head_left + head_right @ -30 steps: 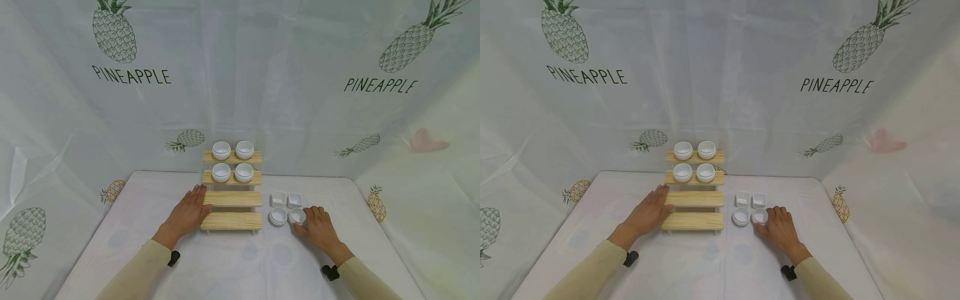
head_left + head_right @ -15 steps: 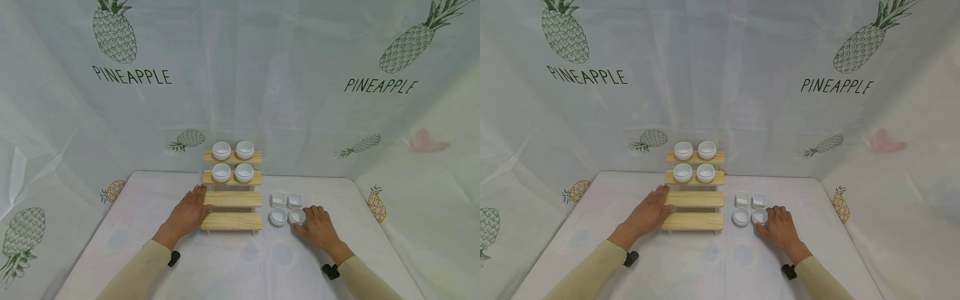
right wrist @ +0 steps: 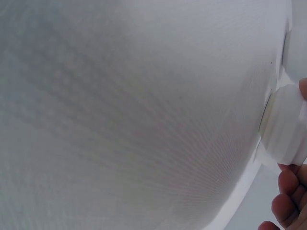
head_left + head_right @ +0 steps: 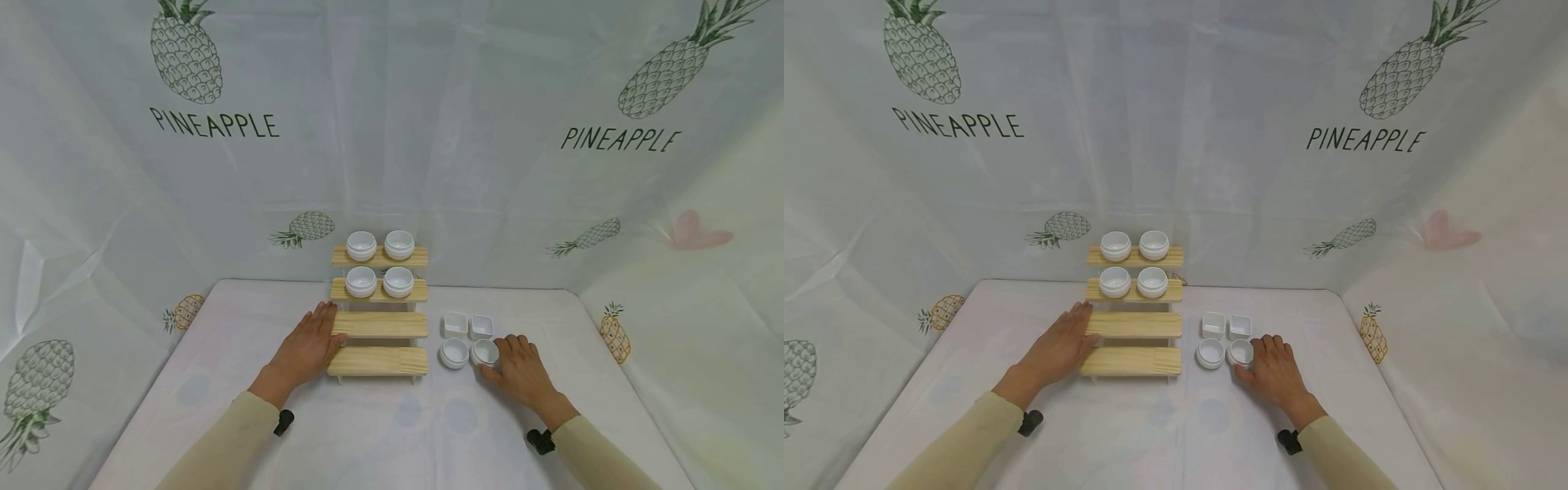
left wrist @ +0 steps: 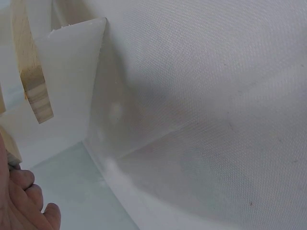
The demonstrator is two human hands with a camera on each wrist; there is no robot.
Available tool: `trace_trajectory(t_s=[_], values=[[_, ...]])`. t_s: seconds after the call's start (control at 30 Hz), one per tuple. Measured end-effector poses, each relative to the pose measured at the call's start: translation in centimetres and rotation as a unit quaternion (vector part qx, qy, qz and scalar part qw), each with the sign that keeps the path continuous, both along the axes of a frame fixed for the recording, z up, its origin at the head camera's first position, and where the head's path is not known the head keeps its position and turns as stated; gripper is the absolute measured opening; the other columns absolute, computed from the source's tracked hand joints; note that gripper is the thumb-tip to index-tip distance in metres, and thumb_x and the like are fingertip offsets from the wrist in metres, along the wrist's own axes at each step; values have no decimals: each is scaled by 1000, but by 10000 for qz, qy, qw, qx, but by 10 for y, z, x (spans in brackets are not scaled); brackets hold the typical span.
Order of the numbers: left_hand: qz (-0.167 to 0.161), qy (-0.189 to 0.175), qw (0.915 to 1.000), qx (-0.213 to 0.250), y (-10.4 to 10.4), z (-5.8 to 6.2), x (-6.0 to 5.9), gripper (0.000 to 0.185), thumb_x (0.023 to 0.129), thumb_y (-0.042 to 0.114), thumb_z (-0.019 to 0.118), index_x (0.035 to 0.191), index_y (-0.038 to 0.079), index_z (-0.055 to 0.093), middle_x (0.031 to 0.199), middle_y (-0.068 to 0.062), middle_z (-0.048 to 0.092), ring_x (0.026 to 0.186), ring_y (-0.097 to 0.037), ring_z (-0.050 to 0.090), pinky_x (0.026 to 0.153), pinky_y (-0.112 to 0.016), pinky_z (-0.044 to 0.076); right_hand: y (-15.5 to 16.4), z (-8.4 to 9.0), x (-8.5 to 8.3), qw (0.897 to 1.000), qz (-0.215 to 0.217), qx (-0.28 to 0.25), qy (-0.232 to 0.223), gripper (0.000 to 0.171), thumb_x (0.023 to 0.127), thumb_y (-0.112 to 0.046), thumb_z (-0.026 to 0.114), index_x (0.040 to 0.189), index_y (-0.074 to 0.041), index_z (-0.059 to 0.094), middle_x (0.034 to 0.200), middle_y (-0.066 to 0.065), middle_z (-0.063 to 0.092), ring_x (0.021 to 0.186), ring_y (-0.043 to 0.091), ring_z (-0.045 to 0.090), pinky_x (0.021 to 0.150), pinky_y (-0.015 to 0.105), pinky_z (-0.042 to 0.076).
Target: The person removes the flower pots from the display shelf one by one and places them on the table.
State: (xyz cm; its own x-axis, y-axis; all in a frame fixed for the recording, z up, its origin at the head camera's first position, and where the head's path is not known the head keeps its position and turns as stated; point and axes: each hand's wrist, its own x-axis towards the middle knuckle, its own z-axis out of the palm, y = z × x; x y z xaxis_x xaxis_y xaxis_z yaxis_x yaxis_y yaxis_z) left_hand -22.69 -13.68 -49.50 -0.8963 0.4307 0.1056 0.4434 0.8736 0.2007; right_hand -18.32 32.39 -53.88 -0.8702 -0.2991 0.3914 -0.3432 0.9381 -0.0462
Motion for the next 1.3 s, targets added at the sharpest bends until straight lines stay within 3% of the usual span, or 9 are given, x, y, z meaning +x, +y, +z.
trace_trajectory(t_s=[1.1, 1.3], values=[[-83, -16, 9999, -63, 0, 2, -1, 78, 114, 48, 40, 164, -9, 21, 171, -27, 27, 161, -41, 23, 131, -56, 25, 1, -2, 0, 9992, 95, 30, 394, 56, 80, -39, 87, 107, 5, 67, 91, 14, 59, 86, 33, 52, 70, 42, 44], [-78, -31, 10000, 0, 0, 2, 1, 78, 114, 48, 40, 164, -8, 21, 171, -27, 27, 161, -41, 23, 131, -56, 26, 1, 1, 1, 9998, -25, 61, 175, 57, 82, -41, 87, 109, 6, 68, 93, 14, 60, 88, 33, 52, 72, 42, 45]])
